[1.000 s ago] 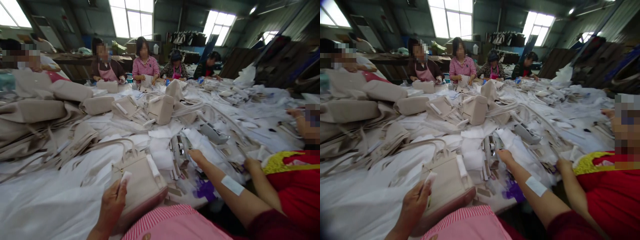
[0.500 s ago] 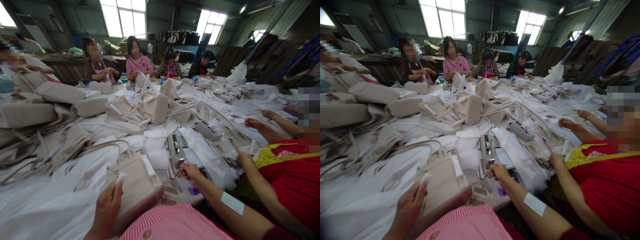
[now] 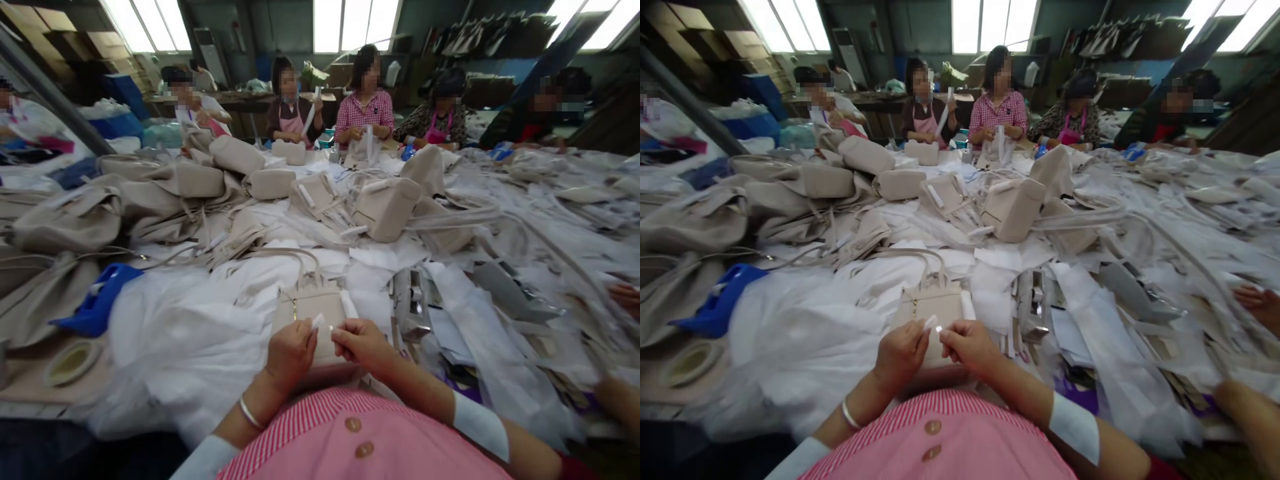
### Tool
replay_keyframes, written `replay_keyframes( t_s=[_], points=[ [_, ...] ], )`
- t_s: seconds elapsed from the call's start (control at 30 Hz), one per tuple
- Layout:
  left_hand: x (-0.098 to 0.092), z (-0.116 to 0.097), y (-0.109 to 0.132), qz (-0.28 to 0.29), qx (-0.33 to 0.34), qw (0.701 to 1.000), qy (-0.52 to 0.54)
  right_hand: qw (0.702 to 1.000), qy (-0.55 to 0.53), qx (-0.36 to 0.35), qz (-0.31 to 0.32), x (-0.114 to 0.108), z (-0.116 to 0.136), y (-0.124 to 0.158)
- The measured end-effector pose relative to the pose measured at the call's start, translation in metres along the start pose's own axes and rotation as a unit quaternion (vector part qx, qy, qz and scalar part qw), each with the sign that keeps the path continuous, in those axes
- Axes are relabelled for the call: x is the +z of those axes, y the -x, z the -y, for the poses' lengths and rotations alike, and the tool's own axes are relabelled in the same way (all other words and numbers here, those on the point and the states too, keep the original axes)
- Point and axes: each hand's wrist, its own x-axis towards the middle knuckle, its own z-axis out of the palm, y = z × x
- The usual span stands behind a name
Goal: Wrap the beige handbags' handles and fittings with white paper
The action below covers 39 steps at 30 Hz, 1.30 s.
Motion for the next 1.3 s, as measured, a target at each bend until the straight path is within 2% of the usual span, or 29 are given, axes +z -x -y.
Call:
replay_keyframes(
  t_s=[0.07,0.17,0.33,0.5,0.63,0.8,0.87,0.97,1.03,1.07,1.13,1.2,1.3],
  points=[
    [-0.001,-0.003,0.002,0.003,0.006,1.0,-0.01,1.0,0.002,0.023,-0.019,0.021,0.007,-0.013],
    [0.0,-0.004,0.005,0.004,0.017,1.0,-0.026,0.996,0.029,0.053,-0.062,0.034,0.002,-0.027],
    [0.007,-0.003,0.01,0.001,0.028,0.999,-0.045,0.991,0.058,0.086,-0.082,0.033,-0.014,-0.031],
    [0.006,-0.001,0.011,-0.002,0.062,0.993,-0.104,0.991,0.069,0.081,-0.077,0.031,-0.014,-0.029],
    [0.007,0.0,0.009,0.011,0.052,0.994,-0.095,0.992,0.105,0.031,-0.07,0.029,-0.013,-0.026],
    [0.016,0.0,0.004,0.005,-0.063,0.995,0.073,0.961,0.239,-0.102,-0.098,0.03,-0.007,-0.022],
    [0.015,0.0,0.001,-0.005,-0.092,0.987,0.129,0.953,0.252,-0.117,-0.12,0.032,-0.005,-0.024],
    [0.004,0.002,-0.006,-0.001,-0.09,0.981,0.173,0.953,0.242,-0.127,-0.129,0.035,-0.006,-0.033],
    [-0.006,0.003,-0.008,0.027,-0.1,0.962,0.254,0.957,0.228,-0.129,-0.124,0.037,-0.008,-0.04],
    [-0.01,0.005,-0.008,0.044,-0.115,0.942,0.313,0.961,0.215,-0.124,-0.123,0.038,-0.01,-0.044],
    [-0.016,0.008,-0.008,0.068,-0.163,0.881,0.439,0.972,0.18,-0.104,-0.108,0.04,-0.013,-0.049],
    [-0.019,0.011,-0.007,0.067,-0.207,0.82,0.529,0.984,0.142,-0.081,-0.073,0.042,-0.015,-0.053],
    [-0.022,0.016,-0.008,0.06,-0.236,0.755,0.609,0.993,0.086,-0.076,-0.009,0.045,-0.014,-0.056]
  ],
)
